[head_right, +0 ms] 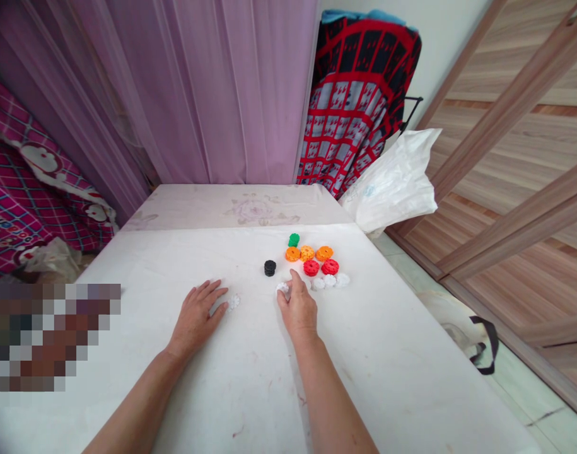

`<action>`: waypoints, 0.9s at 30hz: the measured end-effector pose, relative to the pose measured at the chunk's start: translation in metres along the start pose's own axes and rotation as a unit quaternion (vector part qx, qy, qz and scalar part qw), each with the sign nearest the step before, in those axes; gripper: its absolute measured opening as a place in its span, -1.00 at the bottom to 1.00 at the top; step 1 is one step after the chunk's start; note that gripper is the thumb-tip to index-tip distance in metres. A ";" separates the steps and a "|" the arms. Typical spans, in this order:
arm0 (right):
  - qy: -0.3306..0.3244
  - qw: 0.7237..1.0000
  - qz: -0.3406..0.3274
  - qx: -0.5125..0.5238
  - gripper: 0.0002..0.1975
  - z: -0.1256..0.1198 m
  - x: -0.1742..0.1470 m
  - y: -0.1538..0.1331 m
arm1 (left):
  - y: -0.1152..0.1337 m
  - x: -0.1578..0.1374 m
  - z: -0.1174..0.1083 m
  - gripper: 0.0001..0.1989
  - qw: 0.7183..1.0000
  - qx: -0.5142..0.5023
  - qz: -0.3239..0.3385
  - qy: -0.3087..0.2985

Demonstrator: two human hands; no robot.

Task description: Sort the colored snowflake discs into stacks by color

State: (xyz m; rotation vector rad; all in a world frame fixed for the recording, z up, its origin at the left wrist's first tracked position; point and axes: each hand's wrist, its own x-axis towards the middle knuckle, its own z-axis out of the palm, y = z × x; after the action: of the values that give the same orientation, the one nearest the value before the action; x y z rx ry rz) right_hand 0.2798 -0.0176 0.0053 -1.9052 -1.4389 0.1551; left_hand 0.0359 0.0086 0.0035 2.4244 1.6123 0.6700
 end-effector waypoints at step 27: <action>-0.122 0.952 -0.277 -0.048 -0.77 0.037 -0.028 -0.076 | -0.010 0.006 0.005 -0.65 0.989 -0.112 -0.033 0.094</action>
State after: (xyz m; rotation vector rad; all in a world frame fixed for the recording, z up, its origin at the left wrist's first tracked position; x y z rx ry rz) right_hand 0.1913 -0.0162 0.0160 -1.5178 -2.1258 0.0543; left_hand 0.0318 0.0185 -0.0032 2.1950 1.5776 1.0337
